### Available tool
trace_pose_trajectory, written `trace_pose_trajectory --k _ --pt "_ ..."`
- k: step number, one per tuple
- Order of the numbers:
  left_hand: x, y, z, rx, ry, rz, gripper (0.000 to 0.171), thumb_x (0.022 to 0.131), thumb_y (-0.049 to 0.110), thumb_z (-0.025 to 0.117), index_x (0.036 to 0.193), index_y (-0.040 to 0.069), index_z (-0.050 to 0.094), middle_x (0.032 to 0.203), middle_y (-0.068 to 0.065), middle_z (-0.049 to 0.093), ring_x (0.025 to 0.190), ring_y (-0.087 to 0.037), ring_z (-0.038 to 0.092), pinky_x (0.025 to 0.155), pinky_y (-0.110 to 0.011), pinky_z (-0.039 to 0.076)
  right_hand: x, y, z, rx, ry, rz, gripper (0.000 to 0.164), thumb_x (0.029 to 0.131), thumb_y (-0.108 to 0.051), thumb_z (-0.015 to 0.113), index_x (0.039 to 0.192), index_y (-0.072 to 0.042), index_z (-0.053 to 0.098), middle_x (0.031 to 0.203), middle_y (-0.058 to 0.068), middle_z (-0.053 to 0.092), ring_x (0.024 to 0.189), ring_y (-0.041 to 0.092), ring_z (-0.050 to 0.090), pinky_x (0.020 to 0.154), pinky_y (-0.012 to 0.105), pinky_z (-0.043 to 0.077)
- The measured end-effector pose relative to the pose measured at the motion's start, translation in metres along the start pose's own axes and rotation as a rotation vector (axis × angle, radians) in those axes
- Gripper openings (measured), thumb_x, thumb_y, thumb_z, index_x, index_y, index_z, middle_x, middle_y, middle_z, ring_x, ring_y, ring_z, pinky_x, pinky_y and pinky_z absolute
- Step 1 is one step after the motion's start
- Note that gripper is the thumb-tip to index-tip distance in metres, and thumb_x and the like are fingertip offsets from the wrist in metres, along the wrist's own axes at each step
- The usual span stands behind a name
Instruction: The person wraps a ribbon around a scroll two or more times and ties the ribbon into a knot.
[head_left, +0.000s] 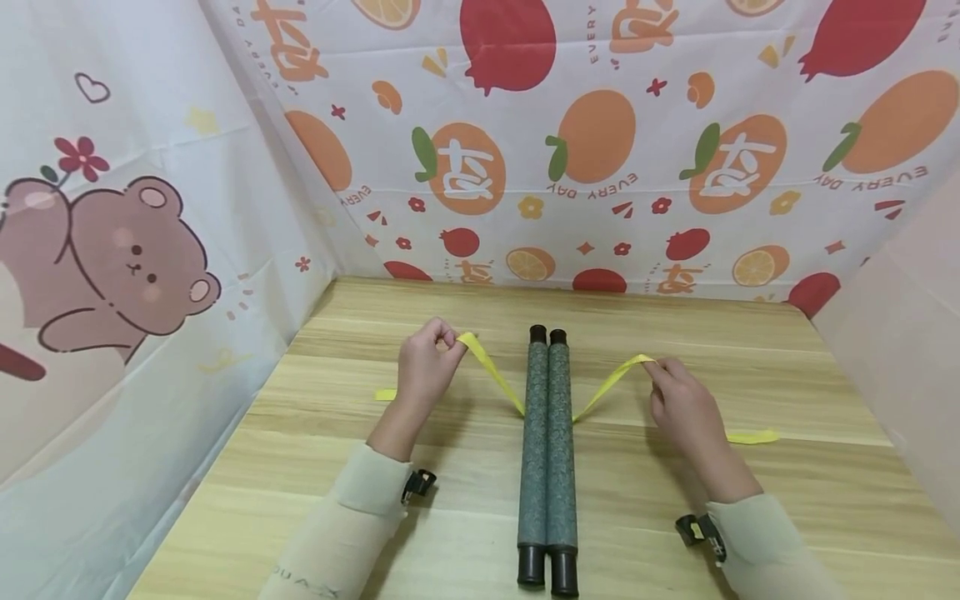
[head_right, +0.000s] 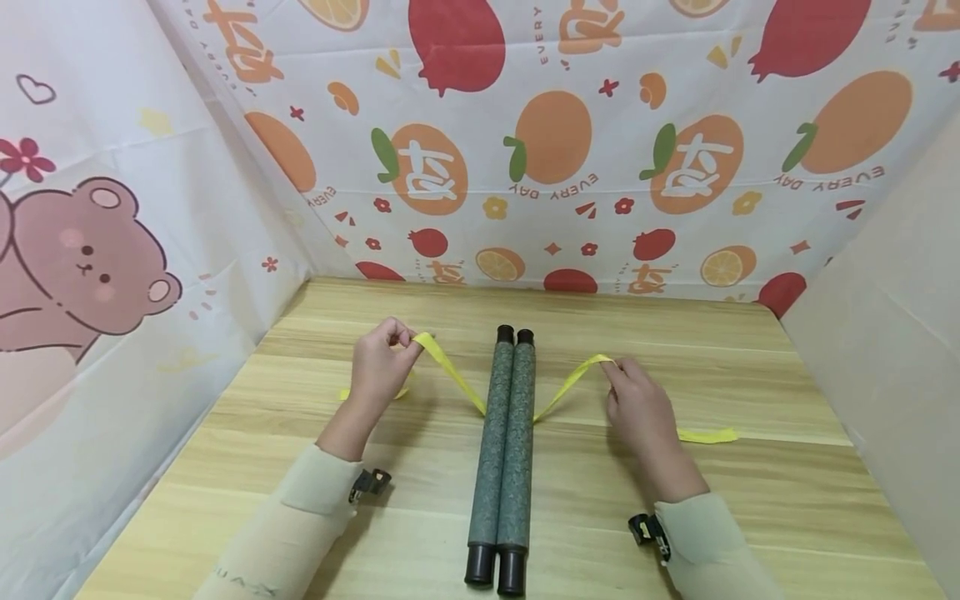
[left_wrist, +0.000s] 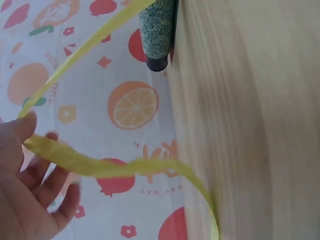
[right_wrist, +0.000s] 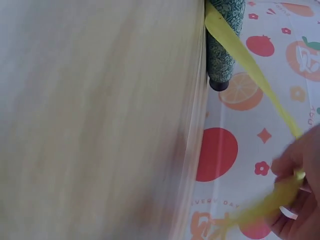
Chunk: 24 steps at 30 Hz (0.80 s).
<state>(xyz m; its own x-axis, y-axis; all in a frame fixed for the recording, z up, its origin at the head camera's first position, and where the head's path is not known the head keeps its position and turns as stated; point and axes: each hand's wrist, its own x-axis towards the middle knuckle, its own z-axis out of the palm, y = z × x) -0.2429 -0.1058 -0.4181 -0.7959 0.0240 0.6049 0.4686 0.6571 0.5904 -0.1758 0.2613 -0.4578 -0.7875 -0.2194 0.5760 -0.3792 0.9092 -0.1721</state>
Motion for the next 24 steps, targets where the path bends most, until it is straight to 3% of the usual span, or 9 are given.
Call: trace_pose_trajectory --k 4,9,10,12,16,19,24 --pt "-0.002 0.005 0.002 0.104 0.017 0.022 0.021 0.079 0.018 0.071 0.066 0.010 0.058 0.074 -0.007 0.062 0.072 -0.022 0.051 0.061 -0.040 0.047 0.001 -0.003 0.002 0.028 0.015 0.035 0.031 0.078 0.002 0.060 0.109 0.001 0.064 0.094 0.014 0.065 0.076 0.028 0.061 0.056 0.047 0.050" --pt "-0.003 0.014 0.001 0.145 -0.107 -0.009 0.026 0.091 0.034 0.060 0.083 0.013 0.074 0.046 0.003 0.052 0.036 -0.009 0.039 0.033 -0.025 0.031 0.001 -0.009 0.002 0.137 0.011 0.123 0.027 0.082 -0.005 0.062 0.109 0.000 0.062 0.101 0.016 0.066 0.090 0.033 0.057 0.072 0.055 0.047" --pt "-0.003 0.016 0.000 0.097 -0.147 -0.052 0.027 0.092 0.034 0.058 0.089 0.013 0.074 0.042 0.003 0.050 0.032 -0.009 0.036 0.030 -0.024 0.026 0.001 -0.010 0.002 0.167 0.013 0.138 0.028 0.083 -0.006 0.063 0.110 0.000 0.062 0.102 0.017 0.066 0.092 0.034 0.056 0.074 0.056 0.047" --pt "-0.003 0.019 0.001 -0.052 -0.217 -0.158 0.026 0.094 0.030 0.055 0.100 0.013 0.073 0.045 0.001 0.057 0.032 -0.010 0.045 0.030 -0.025 0.036 0.002 -0.013 0.003 0.240 0.029 0.152 0.031 0.083 -0.007 0.064 0.112 0.002 0.061 0.104 0.018 0.066 0.093 0.033 0.055 0.079 0.056 0.046" --pt "-0.004 0.024 0.004 -0.415 -0.279 -0.376 0.026 0.095 0.017 0.051 0.116 0.013 0.066 0.067 -0.012 0.072 0.051 -0.024 0.064 0.051 -0.042 0.058 0.006 -0.020 0.002 0.390 0.041 0.185 0.033 0.085 -0.012 0.065 0.115 0.002 0.061 0.107 0.017 0.064 0.097 0.028 0.055 0.081 0.054 0.048" --pt "-0.004 0.025 0.009 -0.546 -0.274 -0.406 0.026 0.096 0.018 0.051 0.117 0.011 0.065 0.085 -0.016 0.074 0.067 -0.025 0.068 0.064 -0.047 0.058 0.008 -0.026 0.001 0.492 0.038 0.238 0.034 0.087 -0.015 0.065 0.118 -0.001 0.060 0.109 0.015 0.063 0.101 0.024 0.053 0.080 0.052 0.050" --pt "-0.001 0.032 0.018 -0.721 -0.278 -0.387 0.025 0.095 0.014 0.053 0.115 0.003 0.063 0.106 -0.020 0.070 0.089 -0.030 0.067 0.076 -0.038 0.058 0.015 -0.039 -0.002 0.662 0.060 0.328 0.039 0.089 -0.019 0.065 0.124 -0.004 0.059 0.112 0.012 0.063 0.103 0.019 0.052 0.084 0.037 0.049"
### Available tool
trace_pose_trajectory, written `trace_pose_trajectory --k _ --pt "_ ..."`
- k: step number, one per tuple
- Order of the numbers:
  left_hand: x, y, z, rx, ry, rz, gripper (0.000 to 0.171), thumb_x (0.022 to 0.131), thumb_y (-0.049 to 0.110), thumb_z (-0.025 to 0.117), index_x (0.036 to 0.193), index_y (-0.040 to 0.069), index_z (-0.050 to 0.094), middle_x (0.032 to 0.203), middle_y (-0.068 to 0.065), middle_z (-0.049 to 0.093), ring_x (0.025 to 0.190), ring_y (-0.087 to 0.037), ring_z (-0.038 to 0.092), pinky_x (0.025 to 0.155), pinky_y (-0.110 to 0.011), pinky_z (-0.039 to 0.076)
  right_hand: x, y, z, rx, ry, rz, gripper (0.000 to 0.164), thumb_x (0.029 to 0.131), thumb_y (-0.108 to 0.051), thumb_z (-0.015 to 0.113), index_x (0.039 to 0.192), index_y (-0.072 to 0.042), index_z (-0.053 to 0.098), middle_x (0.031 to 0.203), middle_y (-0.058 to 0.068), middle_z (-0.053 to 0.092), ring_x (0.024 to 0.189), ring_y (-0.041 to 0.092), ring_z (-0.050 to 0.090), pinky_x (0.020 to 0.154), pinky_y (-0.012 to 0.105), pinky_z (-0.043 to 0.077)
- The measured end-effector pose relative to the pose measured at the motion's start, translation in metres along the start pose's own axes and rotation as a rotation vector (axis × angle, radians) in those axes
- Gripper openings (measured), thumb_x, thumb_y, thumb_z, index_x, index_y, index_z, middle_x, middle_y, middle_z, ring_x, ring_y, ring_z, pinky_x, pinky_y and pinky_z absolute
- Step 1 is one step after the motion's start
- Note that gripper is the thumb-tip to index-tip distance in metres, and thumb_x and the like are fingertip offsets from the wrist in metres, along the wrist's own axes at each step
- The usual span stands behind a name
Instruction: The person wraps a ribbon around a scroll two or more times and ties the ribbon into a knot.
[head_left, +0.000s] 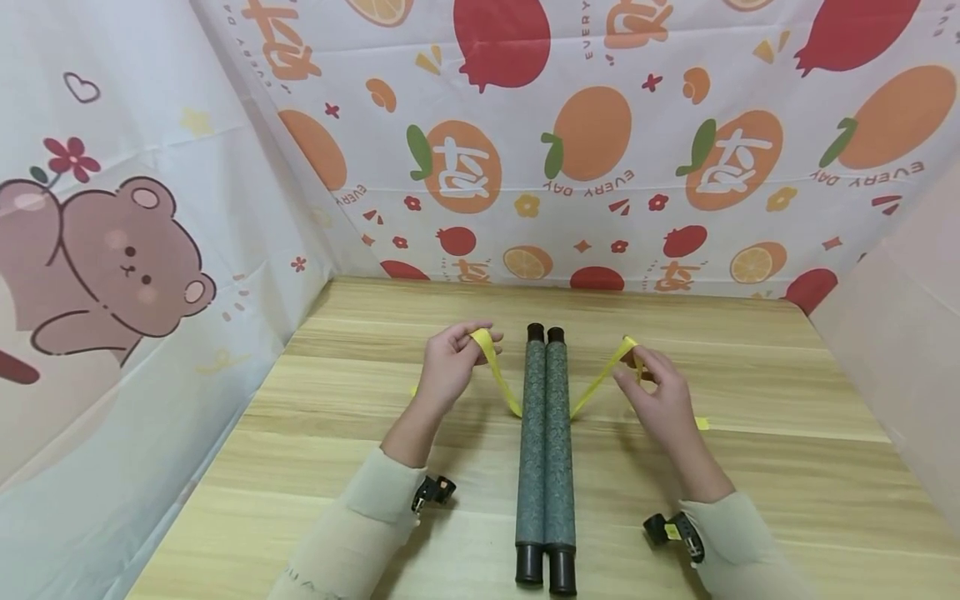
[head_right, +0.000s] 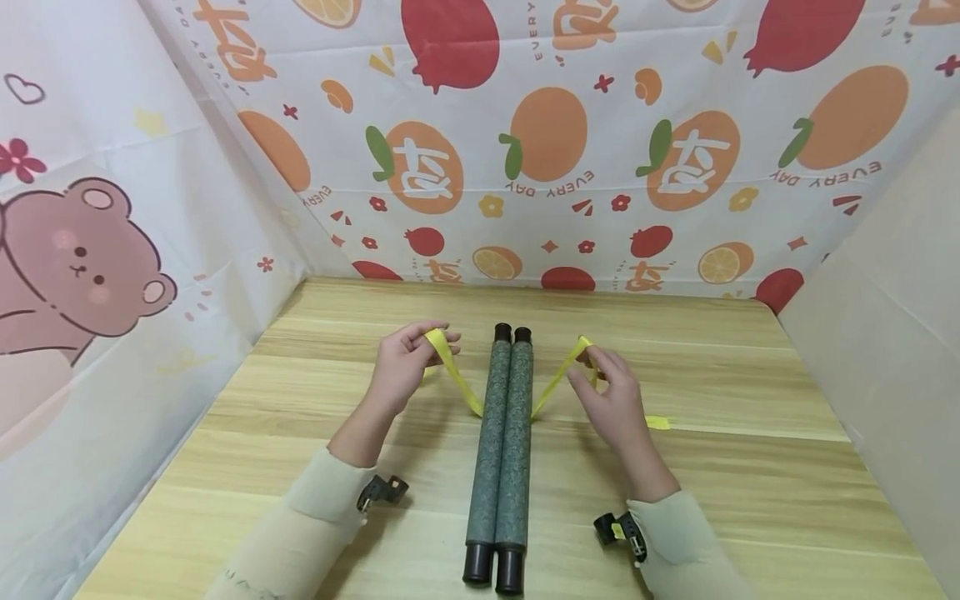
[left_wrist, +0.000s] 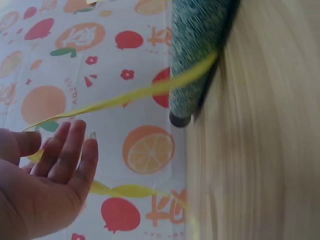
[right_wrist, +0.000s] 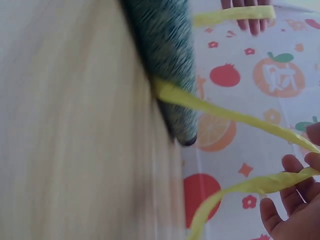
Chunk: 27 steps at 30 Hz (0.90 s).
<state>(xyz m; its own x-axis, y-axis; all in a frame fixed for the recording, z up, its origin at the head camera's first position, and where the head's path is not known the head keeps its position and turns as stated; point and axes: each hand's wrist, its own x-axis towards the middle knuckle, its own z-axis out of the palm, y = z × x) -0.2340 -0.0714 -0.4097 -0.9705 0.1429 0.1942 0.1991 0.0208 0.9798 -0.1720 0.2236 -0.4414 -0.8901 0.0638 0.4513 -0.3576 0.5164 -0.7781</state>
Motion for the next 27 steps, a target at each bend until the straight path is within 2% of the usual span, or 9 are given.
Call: trace_pose_trajectory --k 3,5,7,10,12,15,20,23,27 --pt "0.001 0.005 0.007 -0.110 -0.068 -0.009 0.030 0.093 0.000 0.048 0.122 0.002 0.057 0.114 -0.023 0.065 0.095 -0.035 0.064 0.081 -0.033 0.056 0.003 -0.008 0.004 0.159 0.018 0.040 0.040 0.088 -0.015 0.065 0.125 -0.001 0.057 0.113 0.010 0.061 0.105 0.022 0.053 0.084 0.022 0.048" --pt "0.001 0.008 0.012 -0.159 -0.119 -0.026 0.036 0.092 -0.004 0.044 0.126 0.003 0.054 0.119 -0.024 0.063 0.096 -0.035 0.064 0.083 -0.032 0.055 0.005 -0.013 0.006 0.261 0.028 0.054 0.041 0.087 -0.011 0.065 0.124 0.003 0.057 0.112 0.006 0.060 0.105 0.024 0.053 0.084 0.016 0.047" --pt "0.001 0.012 0.017 -0.189 -0.175 -0.040 0.041 0.090 -0.004 0.041 0.129 0.005 0.052 0.123 -0.025 0.060 0.094 -0.034 0.064 0.082 -0.032 0.055 0.008 -0.018 0.008 0.326 0.033 0.046 0.040 0.086 -0.006 0.065 0.124 0.005 0.056 0.111 0.001 0.059 0.105 0.025 0.053 0.085 0.015 0.047" --pt "0.001 0.018 0.026 -0.193 -0.263 -0.045 0.040 0.091 0.001 0.042 0.128 0.006 0.053 0.126 -0.026 0.058 0.089 -0.031 0.066 0.078 -0.032 0.055 0.010 -0.024 0.011 0.353 0.030 0.013 0.038 0.086 -0.003 0.064 0.123 0.005 0.056 0.112 -0.006 0.059 0.105 0.022 0.052 0.087 0.016 0.047" --pt "0.000 0.022 0.032 -0.151 -0.329 -0.036 0.038 0.092 0.005 0.045 0.128 0.008 0.054 0.126 -0.024 0.058 0.084 -0.029 0.066 0.077 -0.033 0.054 0.011 -0.027 0.012 0.358 0.023 -0.013 0.037 0.087 -0.003 0.063 0.123 0.003 0.057 0.114 -0.006 0.060 0.106 0.021 0.052 0.089 0.017 0.046" --pt "-0.001 0.027 0.042 -0.052 -0.423 -0.023 0.035 0.092 0.010 0.052 0.127 0.010 0.056 0.125 -0.018 0.061 0.080 -0.028 0.065 0.077 -0.037 0.056 0.013 -0.033 0.013 0.375 0.011 -0.054 0.033 0.089 -0.004 0.060 0.122 0.002 0.059 0.117 0.003 0.061 0.108 0.020 0.051 0.091 0.019 0.044" --pt "-0.002 0.031 0.062 0.091 -0.548 0.001 0.038 0.089 0.014 0.061 0.127 0.011 0.056 0.123 -0.012 0.063 0.081 -0.025 0.064 0.073 -0.038 0.058 0.015 -0.043 0.013 0.393 -0.035 -0.099 0.030 0.094 -0.007 0.052 0.120 0.005 0.059 0.119 0.008 0.059 0.110 0.021 0.053 0.090 0.018 0.045" --pt "-0.003 0.032 0.071 0.128 -0.594 0.020 0.040 0.089 0.013 0.062 0.128 0.007 0.056 0.119 -0.014 0.063 0.080 -0.024 0.065 0.070 -0.037 0.058 0.017 -0.049 0.012 0.384 -0.061 -0.101 0.028 0.096 -0.011 0.050 0.118 0.002 0.062 0.119 0.006 0.059 0.110 0.022 0.053 0.088 0.018 0.047" --pt "-0.005 0.033 0.079 0.157 -0.617 0.039 0.036 0.089 0.014 0.062 0.124 0.005 0.058 0.107 -0.016 0.067 0.073 -0.021 0.065 0.067 -0.039 0.058 0.020 -0.055 0.010 0.346 -0.077 -0.096 0.025 0.096 -0.012 0.051 0.114 -0.004 0.066 0.116 0.005 0.059 0.105 0.021 0.053 0.083 0.019 0.049"
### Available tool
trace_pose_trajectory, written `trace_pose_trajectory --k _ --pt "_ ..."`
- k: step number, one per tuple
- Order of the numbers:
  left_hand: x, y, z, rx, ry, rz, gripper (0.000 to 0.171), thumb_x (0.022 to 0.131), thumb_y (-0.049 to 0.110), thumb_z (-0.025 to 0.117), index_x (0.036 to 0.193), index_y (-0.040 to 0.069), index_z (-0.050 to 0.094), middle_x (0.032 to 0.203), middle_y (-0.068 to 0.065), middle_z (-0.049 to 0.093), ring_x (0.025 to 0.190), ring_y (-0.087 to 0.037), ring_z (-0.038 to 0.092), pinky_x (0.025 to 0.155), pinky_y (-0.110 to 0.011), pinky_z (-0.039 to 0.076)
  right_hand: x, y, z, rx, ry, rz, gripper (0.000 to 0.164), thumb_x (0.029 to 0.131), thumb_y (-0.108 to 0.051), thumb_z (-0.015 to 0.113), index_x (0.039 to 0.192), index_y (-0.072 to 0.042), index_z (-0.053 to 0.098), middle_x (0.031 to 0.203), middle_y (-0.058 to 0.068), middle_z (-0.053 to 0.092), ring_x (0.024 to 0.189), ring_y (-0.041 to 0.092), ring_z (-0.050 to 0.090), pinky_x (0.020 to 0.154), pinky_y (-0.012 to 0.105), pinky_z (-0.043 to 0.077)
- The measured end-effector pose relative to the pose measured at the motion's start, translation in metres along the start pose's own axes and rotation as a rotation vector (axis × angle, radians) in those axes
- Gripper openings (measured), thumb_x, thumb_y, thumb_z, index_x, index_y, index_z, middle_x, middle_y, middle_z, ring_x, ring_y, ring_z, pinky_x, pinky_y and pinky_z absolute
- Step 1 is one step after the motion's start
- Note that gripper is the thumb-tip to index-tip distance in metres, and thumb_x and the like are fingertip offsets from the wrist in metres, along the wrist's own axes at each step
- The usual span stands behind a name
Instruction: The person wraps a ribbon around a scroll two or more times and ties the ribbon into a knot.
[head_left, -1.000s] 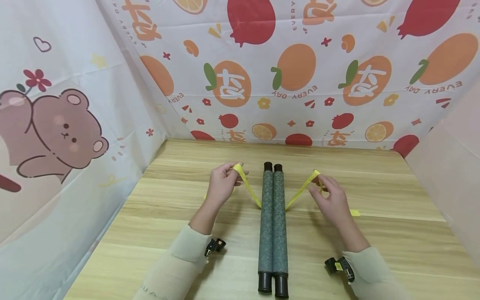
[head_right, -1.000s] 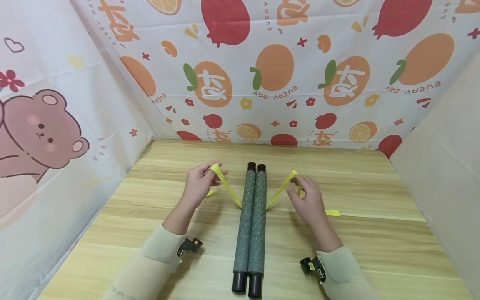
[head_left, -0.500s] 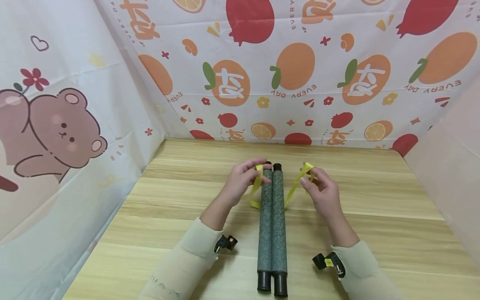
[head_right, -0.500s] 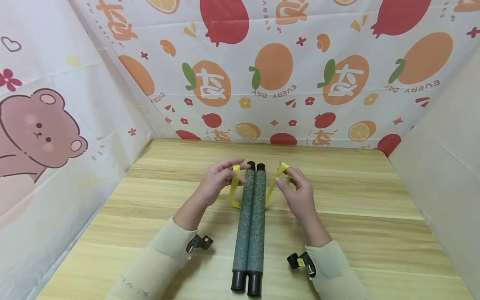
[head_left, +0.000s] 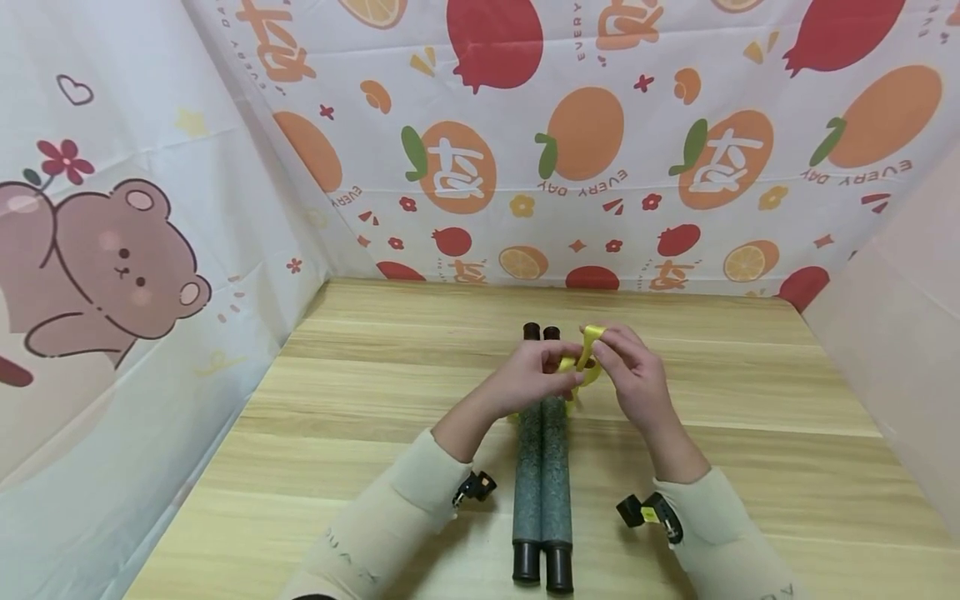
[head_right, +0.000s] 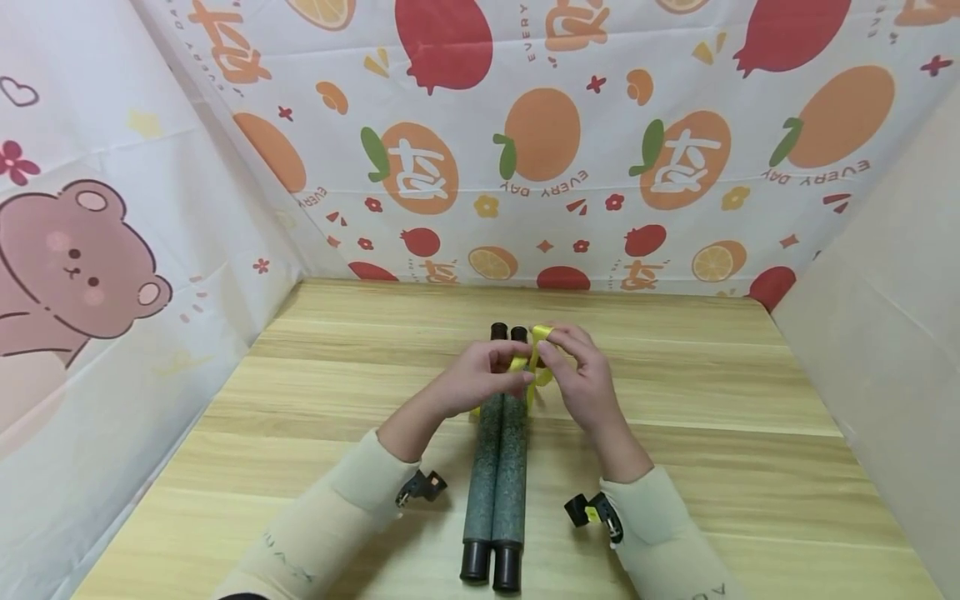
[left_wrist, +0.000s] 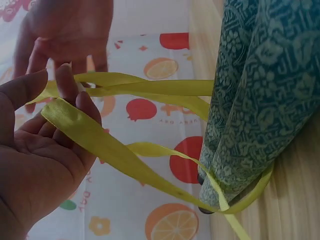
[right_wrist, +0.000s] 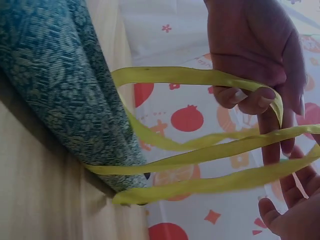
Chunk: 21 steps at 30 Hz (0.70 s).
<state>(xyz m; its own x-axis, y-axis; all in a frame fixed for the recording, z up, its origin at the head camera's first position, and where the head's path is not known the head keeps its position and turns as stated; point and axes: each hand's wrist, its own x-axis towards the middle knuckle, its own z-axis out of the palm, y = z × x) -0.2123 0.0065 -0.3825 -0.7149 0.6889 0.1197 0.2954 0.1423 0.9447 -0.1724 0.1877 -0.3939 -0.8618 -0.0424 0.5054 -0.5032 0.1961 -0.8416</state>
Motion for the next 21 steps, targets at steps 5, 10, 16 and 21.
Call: trace_pose_trajectory --k 5,10,16,21 --pt "0.003 -0.001 0.005 0.010 -0.007 0.027 0.020 0.090 0.015 0.062 0.107 0.005 0.066 0.099 -0.014 0.068 0.066 -0.021 0.064 0.062 -0.035 0.058 0.011 -0.008 0.001 -0.049 -0.042 -0.010 0.024 0.095 -0.013 0.052 0.114 -0.009 0.067 0.117 0.009 0.060 0.107 0.018 0.052 0.090 0.033 0.045" --pt "0.002 0.001 0.007 -0.056 -0.058 0.050 0.018 0.094 0.014 0.056 0.086 -0.001 0.063 0.095 -0.022 0.071 0.061 -0.030 0.062 0.056 -0.030 0.054 0.030 -0.014 0.004 -0.121 -0.126 0.029 0.027 0.097 -0.024 0.050 0.113 -0.012 0.068 0.119 0.010 0.061 0.111 0.018 0.050 0.093 0.051 0.041" --pt "-0.001 0.004 0.006 -0.266 -0.096 0.059 0.027 0.099 0.018 0.047 0.100 -0.006 0.060 0.091 -0.028 0.069 0.056 -0.035 0.057 0.050 -0.030 0.049 0.037 -0.006 0.006 -0.087 -0.318 0.230 0.053 0.101 -0.044 0.031 0.110 -0.004 0.065 0.098 0.019 0.066 0.087 0.015 0.058 0.078 0.041 0.050" --pt "-0.003 0.004 0.002 -0.462 -0.001 -0.007 0.029 0.101 0.025 0.041 0.096 -0.001 0.055 0.078 -0.008 0.070 0.051 -0.020 0.058 0.048 -0.025 0.046 0.030 0.000 0.005 -0.063 -0.331 0.373 0.071 0.099 -0.055 0.020 0.095 0.002 0.062 0.100 0.024 0.063 0.087 0.026 0.058 0.085 0.052 0.046"
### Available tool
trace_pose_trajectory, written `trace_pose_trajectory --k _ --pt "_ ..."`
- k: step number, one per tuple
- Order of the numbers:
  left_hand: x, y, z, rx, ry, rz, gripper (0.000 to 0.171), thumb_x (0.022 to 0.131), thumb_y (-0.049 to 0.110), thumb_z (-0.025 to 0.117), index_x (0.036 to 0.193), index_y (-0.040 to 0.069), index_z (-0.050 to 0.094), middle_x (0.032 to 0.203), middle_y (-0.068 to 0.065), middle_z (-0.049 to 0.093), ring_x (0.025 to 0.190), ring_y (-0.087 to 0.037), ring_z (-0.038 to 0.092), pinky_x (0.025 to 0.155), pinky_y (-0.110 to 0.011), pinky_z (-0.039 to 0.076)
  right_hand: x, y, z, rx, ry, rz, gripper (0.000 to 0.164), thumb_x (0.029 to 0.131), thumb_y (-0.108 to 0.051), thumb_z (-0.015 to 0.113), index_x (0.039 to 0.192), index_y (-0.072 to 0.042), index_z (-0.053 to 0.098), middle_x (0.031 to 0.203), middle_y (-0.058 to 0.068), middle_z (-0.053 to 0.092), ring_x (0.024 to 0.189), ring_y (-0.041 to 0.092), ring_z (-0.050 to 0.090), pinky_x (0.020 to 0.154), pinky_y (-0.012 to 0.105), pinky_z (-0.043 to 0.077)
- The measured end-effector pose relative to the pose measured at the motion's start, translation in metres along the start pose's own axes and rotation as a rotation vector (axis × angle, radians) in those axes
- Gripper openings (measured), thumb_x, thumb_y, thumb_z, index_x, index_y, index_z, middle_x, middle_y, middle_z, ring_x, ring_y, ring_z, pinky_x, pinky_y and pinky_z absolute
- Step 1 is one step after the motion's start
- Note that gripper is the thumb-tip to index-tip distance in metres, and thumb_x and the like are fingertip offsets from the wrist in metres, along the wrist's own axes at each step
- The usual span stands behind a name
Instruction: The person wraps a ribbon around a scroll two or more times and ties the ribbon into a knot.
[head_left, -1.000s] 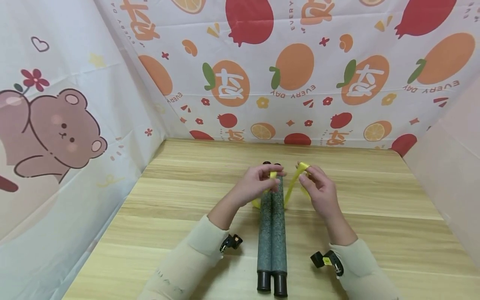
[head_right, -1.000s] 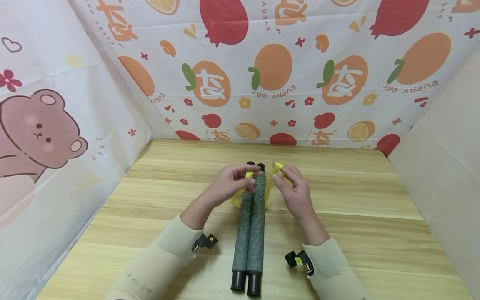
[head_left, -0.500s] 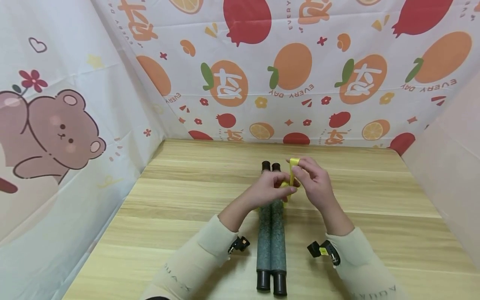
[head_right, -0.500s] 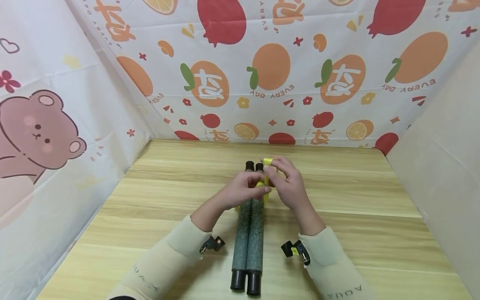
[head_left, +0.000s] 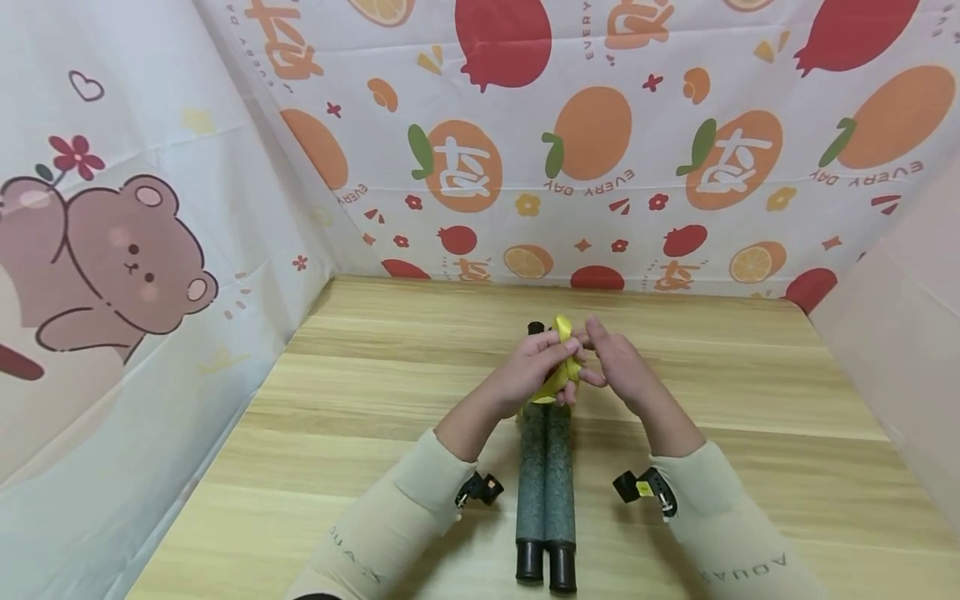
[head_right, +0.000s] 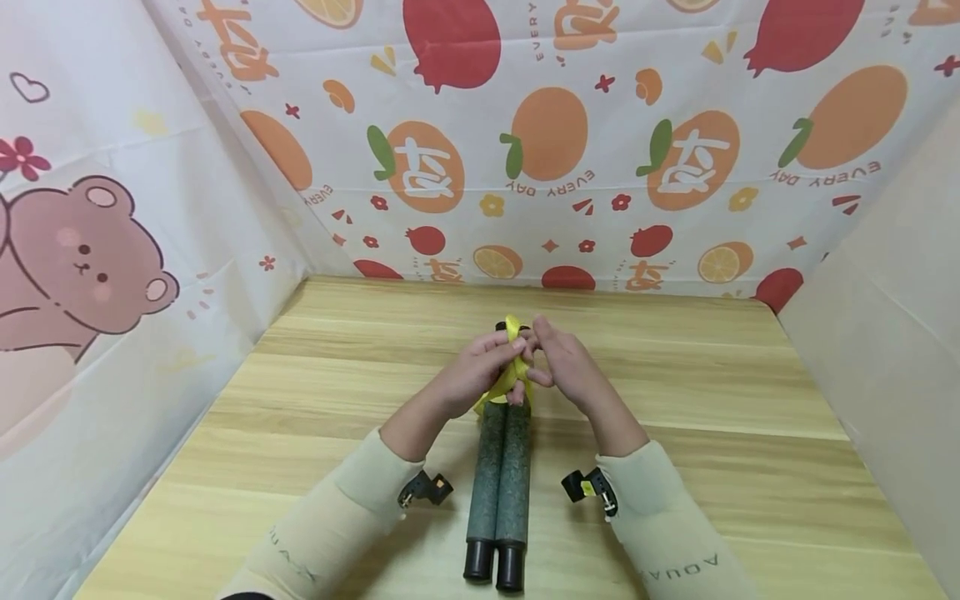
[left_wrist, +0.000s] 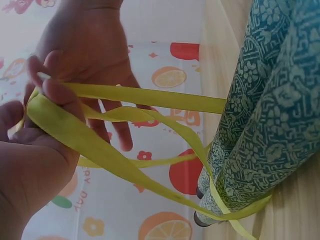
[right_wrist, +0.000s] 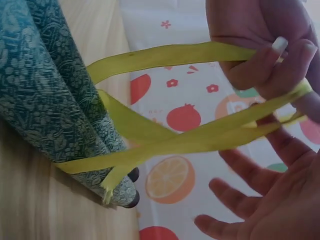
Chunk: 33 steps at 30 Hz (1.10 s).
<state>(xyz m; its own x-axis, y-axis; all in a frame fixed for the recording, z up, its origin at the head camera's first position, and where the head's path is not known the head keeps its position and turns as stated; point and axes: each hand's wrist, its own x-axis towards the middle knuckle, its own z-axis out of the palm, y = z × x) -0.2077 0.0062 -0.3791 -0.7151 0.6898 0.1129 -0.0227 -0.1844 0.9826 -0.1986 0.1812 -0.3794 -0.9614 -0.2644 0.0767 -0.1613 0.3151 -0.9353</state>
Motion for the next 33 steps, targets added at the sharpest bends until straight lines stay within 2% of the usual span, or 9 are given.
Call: trace_pose_trajectory --k 3,8,13,16,20,23,26,29,33 --pt "0.000 0.000 -0.002 -0.055 0.044 0.010 0.030 0.101 0.026 0.038 0.099 -0.001 0.052 0.076 -0.001 0.071 0.051 -0.016 0.057 0.046 -0.024 0.045 -0.003 0.003 -0.001 0.003 0.026 -0.001 0.062 0.099 -0.052 0.030 0.100 -0.001 0.066 0.122 0.019 0.060 0.117 0.026 0.049 0.102 0.061 0.033" --pt "-0.001 0.002 -0.010 -0.050 0.128 -0.003 0.033 0.101 0.033 0.040 0.102 0.002 0.052 0.076 -0.007 0.069 0.059 -0.020 0.064 0.045 -0.025 0.050 -0.008 0.007 -0.004 -0.003 0.064 -0.034 0.040 0.095 -0.039 0.052 0.103 -0.003 0.068 0.121 0.015 0.063 0.108 0.020 0.056 0.096 0.053 0.044" --pt "0.000 0.006 -0.018 -0.024 0.233 0.015 0.039 0.100 0.033 0.041 0.102 -0.004 0.053 0.104 -0.024 0.069 0.084 -0.034 0.067 0.048 -0.028 0.056 -0.016 0.008 -0.008 -0.051 0.132 -0.088 0.035 0.094 -0.030 0.055 0.078 0.001 0.062 0.085 0.016 0.064 0.077 0.022 0.054 0.068 0.037 0.048" --pt "-0.001 0.008 -0.021 -0.017 0.265 0.022 0.041 0.101 0.033 0.041 0.103 -0.006 0.053 0.115 -0.027 0.064 0.087 -0.033 0.066 0.049 -0.029 0.056 -0.020 0.011 -0.005 -0.032 0.058 -0.106 0.035 0.095 -0.027 0.055 0.072 0.000 0.059 0.065 0.011 0.057 0.059 0.024 0.049 0.053 0.032 0.044" --pt "-0.002 0.008 -0.021 -0.032 0.255 0.016 0.038 0.100 0.032 0.042 0.101 -0.004 0.054 0.114 -0.025 0.065 0.089 -0.035 0.065 0.049 -0.030 0.057 -0.022 0.020 0.008 -0.028 -0.086 -0.035 0.038 0.094 -0.030 0.055 0.065 -0.004 0.055 0.054 0.002 0.048 0.047 0.023 0.044 0.042 0.028 0.039" --pt "-0.002 0.007 -0.019 -0.041 0.229 0.017 0.034 0.100 0.031 0.043 0.097 0.000 0.056 0.107 -0.021 0.069 0.092 -0.039 0.064 0.053 -0.031 0.057 -0.020 0.028 0.019 -0.140 -0.089 0.023 0.042 0.092 -0.035 0.058 0.061 -0.008 0.053 0.051 0.000 0.045 0.045 0.021 0.044 0.041 0.025 0.036" --pt "-0.002 0.006 -0.017 -0.023 0.200 0.017 0.036 0.100 0.033 0.043 0.097 -0.001 0.057 0.096 -0.014 0.073 0.086 -0.035 0.065 0.054 -0.029 0.056 -0.017 0.033 0.028 -0.285 0.027 -0.001 0.030 0.091 -0.034 0.060 0.072 -0.010 0.060 0.055 0.001 0.047 0.048 0.018 0.044 0.043 0.026 0.036" --pt "-0.003 0.005 -0.016 0.006 0.172 0.025 0.042 0.100 0.034 0.043 0.103 -0.007 0.056 0.087 -0.008 0.070 0.075 -0.026 0.065 0.054 -0.027 0.055 -0.013 0.034 0.034 -0.420 0.191 -0.106 0.016 0.089 -0.026 0.063 0.094 -0.011 0.059 0.063 0.002 0.049 0.052 0.014 0.044 0.045 0.027 0.038" --pt "-0.003 0.003 -0.018 0.045 0.152 0.059 0.044 0.101 0.030 0.041 0.105 -0.012 0.055 0.084 -0.005 0.067 0.072 -0.020 0.063 0.061 -0.026 0.055 -0.010 0.036 0.039 -0.546 0.346 -0.298 0.029 0.088 -0.012 0.061 0.115 -0.009 0.052 0.063 0.003 0.049 0.048 0.011 0.040 0.040 0.027 0.036"
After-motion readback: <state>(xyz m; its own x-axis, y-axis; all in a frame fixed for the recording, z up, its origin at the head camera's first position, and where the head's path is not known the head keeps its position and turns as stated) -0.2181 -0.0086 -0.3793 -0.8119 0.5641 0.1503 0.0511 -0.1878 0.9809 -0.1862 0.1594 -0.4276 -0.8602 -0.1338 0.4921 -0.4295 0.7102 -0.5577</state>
